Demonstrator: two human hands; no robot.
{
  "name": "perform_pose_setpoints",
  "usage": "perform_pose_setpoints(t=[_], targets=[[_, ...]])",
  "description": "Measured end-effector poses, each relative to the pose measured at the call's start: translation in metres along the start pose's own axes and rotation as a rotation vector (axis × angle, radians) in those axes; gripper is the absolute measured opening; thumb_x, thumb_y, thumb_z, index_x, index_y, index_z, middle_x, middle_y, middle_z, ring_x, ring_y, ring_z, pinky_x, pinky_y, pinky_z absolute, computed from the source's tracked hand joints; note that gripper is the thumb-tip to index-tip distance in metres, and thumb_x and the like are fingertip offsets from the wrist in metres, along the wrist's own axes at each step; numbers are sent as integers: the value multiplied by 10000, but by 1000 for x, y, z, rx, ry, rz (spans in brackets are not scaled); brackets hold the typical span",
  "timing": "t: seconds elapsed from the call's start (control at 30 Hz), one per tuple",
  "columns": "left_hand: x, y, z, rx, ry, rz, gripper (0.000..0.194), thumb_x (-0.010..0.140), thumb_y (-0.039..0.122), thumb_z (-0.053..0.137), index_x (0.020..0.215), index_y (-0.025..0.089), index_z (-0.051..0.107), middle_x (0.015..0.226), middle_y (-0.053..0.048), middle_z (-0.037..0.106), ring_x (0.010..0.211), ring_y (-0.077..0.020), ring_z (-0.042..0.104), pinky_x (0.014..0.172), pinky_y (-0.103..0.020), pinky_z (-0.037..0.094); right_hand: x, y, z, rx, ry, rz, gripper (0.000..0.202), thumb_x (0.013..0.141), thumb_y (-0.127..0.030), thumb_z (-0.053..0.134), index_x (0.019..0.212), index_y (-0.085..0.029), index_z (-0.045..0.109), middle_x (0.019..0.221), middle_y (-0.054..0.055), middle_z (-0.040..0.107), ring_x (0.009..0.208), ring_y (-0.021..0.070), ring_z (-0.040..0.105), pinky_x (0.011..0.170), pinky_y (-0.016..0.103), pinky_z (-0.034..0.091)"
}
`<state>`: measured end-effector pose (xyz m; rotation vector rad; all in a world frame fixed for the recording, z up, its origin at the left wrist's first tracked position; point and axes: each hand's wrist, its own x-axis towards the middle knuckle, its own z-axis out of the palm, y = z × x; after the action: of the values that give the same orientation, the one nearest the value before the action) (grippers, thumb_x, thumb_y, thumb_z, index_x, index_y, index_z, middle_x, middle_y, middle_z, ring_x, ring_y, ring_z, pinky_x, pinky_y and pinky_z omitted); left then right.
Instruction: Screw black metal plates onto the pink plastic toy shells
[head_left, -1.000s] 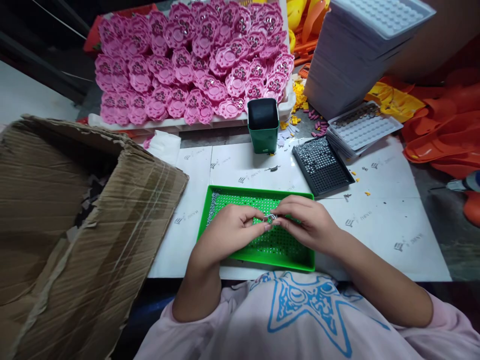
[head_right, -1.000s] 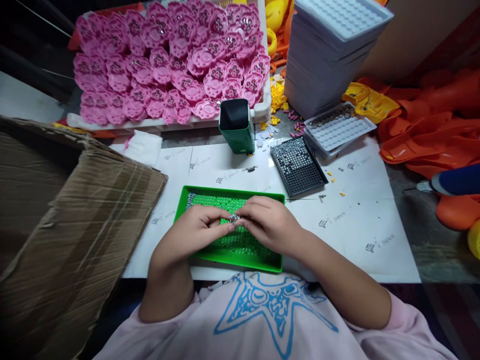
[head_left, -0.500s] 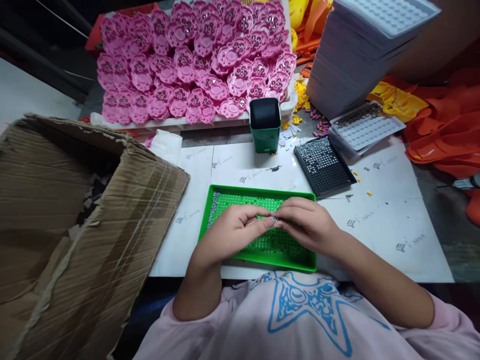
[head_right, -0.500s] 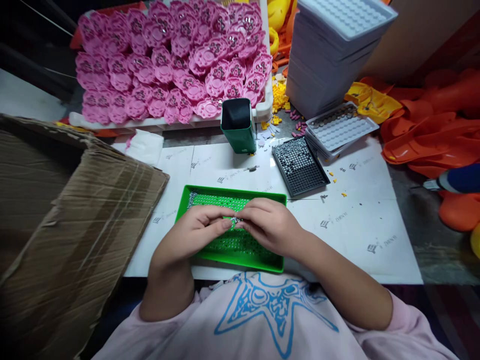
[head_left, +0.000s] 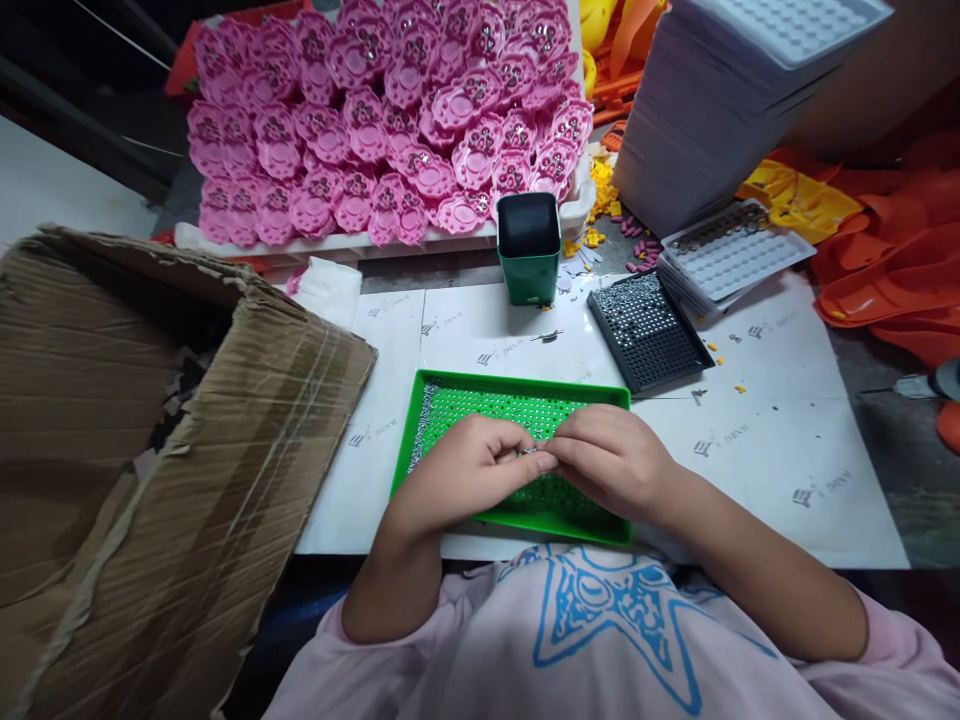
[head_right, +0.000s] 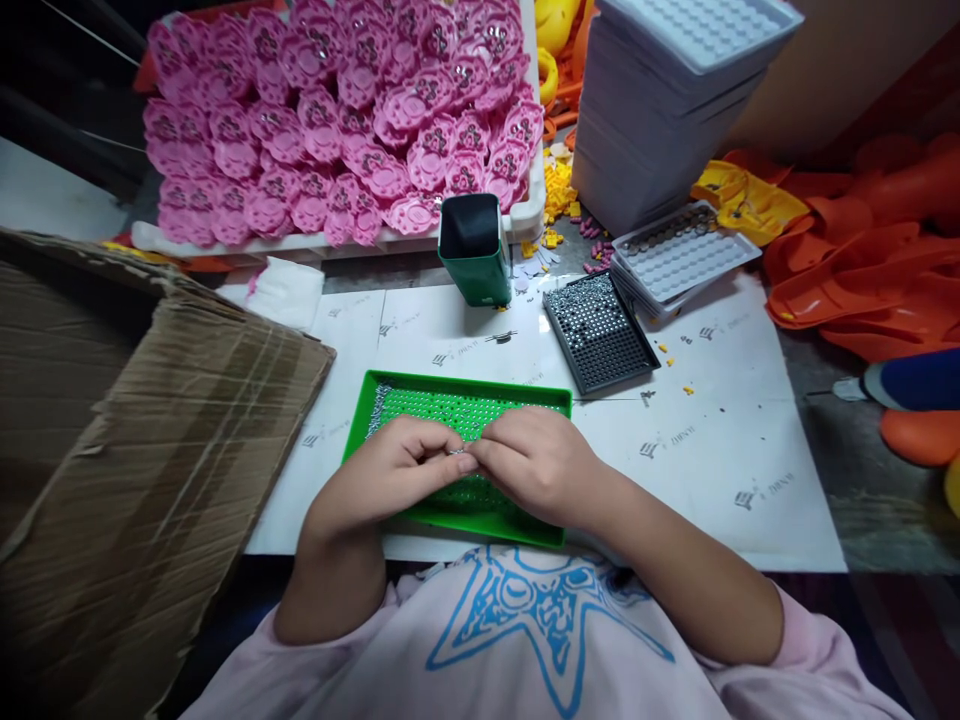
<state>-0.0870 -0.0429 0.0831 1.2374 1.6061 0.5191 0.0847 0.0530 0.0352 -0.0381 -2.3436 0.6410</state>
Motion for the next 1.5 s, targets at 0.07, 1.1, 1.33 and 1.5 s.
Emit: perform_pose_setpoints(t=[0.07,1.1,1.33,1.5], targets=[[-1,0,-1,-65,-37,24,339,850,394,553,608,157,532,515,68,330,498,-68,304,461,-221,205,1,0,-2,9,7,-8,89,881,-155,574,932,-102,623,727,86,653,652,155,551,569,288,424],[8,-18,8,-271,68,87,262,766,364,519,591,168,521,543,44,399,561,-111,366,555,-245,275,5,-3,14,88,253,81,159,921,-294,516,906,-187,633,698,44,646,601,124,607,523,216,500],[5,-13,3,1,287,55,234,771,263,463,555,176,447,543,43,378,567,-118,383,551,-246,246,5,3,7,151,266,197,78,876,-234,599,898,-174,642,725,49,690,665,133,646,602,230,538],[3,-6,-4,247,451,-101,364,827,466,548,620,172,601,498,36,452,521,-129,425,520,-245,225,2,7,4,227,228,291,81,848,-197,635,917,-174,672,771,56,705,715,136,667,638,252,557]])
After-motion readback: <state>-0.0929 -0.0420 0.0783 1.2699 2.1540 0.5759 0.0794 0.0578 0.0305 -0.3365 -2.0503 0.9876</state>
